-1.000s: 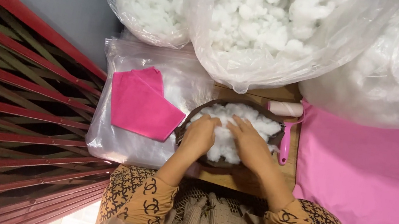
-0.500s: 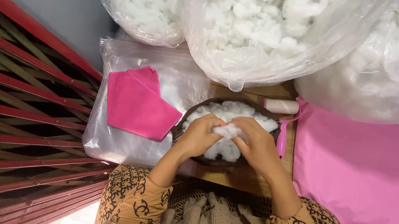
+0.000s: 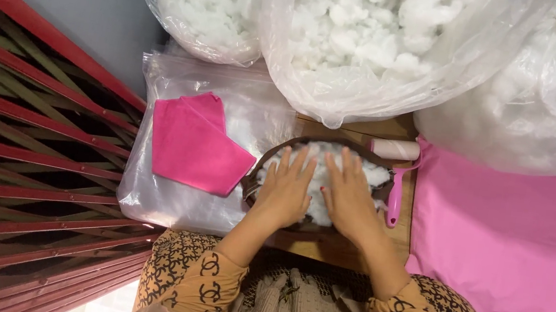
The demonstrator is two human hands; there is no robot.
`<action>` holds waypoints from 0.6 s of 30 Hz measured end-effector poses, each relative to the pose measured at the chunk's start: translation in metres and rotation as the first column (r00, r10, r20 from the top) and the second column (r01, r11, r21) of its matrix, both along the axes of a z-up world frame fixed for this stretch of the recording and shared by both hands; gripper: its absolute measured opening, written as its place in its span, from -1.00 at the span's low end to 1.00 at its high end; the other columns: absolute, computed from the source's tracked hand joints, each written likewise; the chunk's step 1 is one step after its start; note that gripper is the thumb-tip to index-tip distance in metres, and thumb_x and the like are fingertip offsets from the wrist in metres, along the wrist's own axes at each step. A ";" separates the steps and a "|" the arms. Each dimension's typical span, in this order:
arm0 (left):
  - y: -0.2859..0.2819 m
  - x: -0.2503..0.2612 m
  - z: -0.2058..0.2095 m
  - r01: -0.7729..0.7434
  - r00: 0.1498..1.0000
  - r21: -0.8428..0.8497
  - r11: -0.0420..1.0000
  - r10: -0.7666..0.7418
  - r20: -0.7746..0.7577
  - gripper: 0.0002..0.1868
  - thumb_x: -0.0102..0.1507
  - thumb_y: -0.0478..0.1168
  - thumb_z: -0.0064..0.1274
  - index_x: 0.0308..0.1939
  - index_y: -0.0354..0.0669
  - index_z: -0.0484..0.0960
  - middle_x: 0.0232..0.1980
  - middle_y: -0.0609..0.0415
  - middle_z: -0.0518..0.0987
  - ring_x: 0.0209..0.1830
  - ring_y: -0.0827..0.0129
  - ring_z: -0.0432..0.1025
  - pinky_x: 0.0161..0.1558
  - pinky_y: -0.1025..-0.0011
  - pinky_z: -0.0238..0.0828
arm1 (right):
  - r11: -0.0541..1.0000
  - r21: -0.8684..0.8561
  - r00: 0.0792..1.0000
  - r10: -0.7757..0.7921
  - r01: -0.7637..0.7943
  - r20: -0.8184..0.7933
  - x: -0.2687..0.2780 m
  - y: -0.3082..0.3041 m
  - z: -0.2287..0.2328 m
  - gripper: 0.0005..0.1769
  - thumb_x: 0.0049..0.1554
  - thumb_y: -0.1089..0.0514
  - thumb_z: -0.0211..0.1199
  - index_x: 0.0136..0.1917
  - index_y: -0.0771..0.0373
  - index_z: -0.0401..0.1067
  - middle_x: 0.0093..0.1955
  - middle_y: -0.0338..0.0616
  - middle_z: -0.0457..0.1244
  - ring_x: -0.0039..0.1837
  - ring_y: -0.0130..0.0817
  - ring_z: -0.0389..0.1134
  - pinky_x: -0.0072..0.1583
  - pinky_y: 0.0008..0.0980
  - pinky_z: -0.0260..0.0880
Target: Stuffing a brown pillow with white fiberfill material.
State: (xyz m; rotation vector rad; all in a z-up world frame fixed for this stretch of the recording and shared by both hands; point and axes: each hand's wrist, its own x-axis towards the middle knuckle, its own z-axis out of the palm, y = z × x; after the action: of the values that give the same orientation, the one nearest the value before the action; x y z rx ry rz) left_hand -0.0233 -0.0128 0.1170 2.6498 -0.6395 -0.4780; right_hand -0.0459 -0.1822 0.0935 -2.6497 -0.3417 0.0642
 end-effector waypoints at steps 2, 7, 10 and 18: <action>-0.006 0.000 -0.029 0.056 0.989 0.148 0.987 -0.035 -0.145 -0.26 0.34 -0.11 -0.09 0.56 -0.27 0.10 0.64 -0.29 -0.08 0.63 -0.25 -0.29 0.49 -0.23 -0.30 | 0.976 -0.199 0.984 0.057 -0.091 -0.171 0.001 0.002 -0.031 -0.25 0.18 0.31 0.10 0.61 0.33 0.01 0.62 0.46 -0.16 0.59 0.49 -0.14 0.49 0.26 -0.05; -0.008 0.007 -0.022 0.117 0.957 0.243 0.963 -0.044 -0.287 -0.24 0.41 0.02 -0.17 0.59 -0.24 0.01 0.66 -0.26 -0.13 0.67 -0.16 -0.38 0.51 -0.24 -0.49 | 0.964 -0.243 0.905 -0.004 -0.110 -0.426 0.011 -0.009 -0.014 -0.13 0.14 0.49 0.02 0.65 0.05 0.01 0.71 0.09 -0.22 0.67 0.15 -0.16 0.55 0.07 0.01; -0.001 0.010 -0.013 -0.015 0.996 0.098 0.995 0.023 -0.083 -0.38 0.37 0.05 -0.11 0.43 -0.20 0.37 0.56 -0.26 0.16 0.61 -0.20 -0.08 0.48 -0.28 -0.32 | 0.993 -0.094 0.991 -0.083 0.073 -0.103 0.008 -0.030 -0.003 -0.47 0.18 0.27 0.16 0.35 -0.19 0.40 0.47 -0.21 0.21 0.38 -0.04 0.34 0.27 -0.09 0.42; 0.001 0.008 0.010 -0.243 0.969 -0.522 0.818 0.224 -0.099 -0.53 0.34 0.08 0.01 0.26 0.01 0.51 0.30 -0.02 0.44 0.38 0.08 0.34 0.36 0.11 0.23 | 0.664 0.583 0.883 -0.342 0.469 -0.321 -0.003 -0.034 0.074 -0.28 0.07 0.42 0.05 0.42 -0.11 0.41 0.13 -0.06 0.40 0.07 -0.32 0.43 0.15 -0.27 0.46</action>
State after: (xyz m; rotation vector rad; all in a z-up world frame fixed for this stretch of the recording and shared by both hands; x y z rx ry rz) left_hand -0.0149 -0.0119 0.1273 2.1413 -0.3564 -0.2264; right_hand -0.0486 -0.2162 0.1677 -1.9353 0.2739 0.0367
